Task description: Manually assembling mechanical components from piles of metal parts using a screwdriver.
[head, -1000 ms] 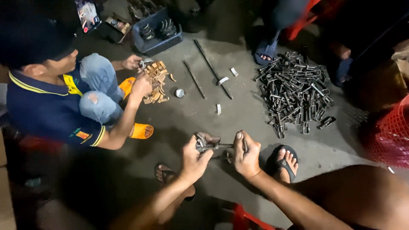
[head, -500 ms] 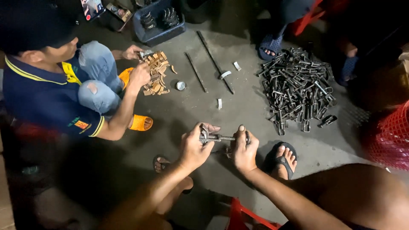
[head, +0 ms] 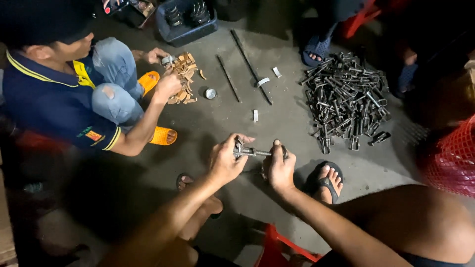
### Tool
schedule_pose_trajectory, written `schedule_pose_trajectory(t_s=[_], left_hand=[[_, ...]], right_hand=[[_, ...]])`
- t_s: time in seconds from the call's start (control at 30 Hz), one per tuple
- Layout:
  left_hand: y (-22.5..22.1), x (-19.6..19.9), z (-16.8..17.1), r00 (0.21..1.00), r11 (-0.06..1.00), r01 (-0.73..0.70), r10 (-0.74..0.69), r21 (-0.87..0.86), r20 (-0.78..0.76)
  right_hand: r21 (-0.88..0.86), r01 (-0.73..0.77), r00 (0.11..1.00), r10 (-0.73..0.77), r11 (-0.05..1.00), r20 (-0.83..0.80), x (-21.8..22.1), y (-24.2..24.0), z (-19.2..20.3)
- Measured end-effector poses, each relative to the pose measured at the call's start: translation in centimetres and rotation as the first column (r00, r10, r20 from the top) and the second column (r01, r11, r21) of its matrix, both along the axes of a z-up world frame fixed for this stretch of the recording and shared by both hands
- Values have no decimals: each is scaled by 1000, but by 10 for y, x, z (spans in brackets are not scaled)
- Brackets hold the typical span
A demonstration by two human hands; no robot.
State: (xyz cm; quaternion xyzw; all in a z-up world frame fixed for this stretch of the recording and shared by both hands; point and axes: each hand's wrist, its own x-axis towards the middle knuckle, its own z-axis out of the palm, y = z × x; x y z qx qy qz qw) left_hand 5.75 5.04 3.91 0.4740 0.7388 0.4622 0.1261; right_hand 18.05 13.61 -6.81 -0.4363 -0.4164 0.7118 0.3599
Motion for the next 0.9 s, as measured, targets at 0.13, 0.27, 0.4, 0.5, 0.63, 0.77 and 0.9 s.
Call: schedule_pose_trajectory(t_s=[0.13,0.27,0.4,0.5,0.63,0.77,0.9], left_hand=[[7,-14,6,992,998,25,-32,-63,-118],[12,-20,-13,998,998,60,-61,21,32],[8,-20,-31,982,998,60,-57,-11,180],[6,-19,-30,969,993,52,-25,-103,245],[4,-20,-20,929,968,34,61,-249,366],[0,-23,-18,786,944,34,177,-327,593],[-11,-40,-19,544,882,192,270,-431,794]], right_hand=[[42,-71,994,67,997,83,-2,6,16],[259,-179,973,131,949,191,9,10,37],[339,-208,955,115,917,275,16,18,38],[344,-183,950,76,921,302,17,24,34],[278,-281,939,204,919,277,22,43,49],[328,-702,712,600,633,366,24,61,41],[283,-707,707,638,648,304,30,61,31]])
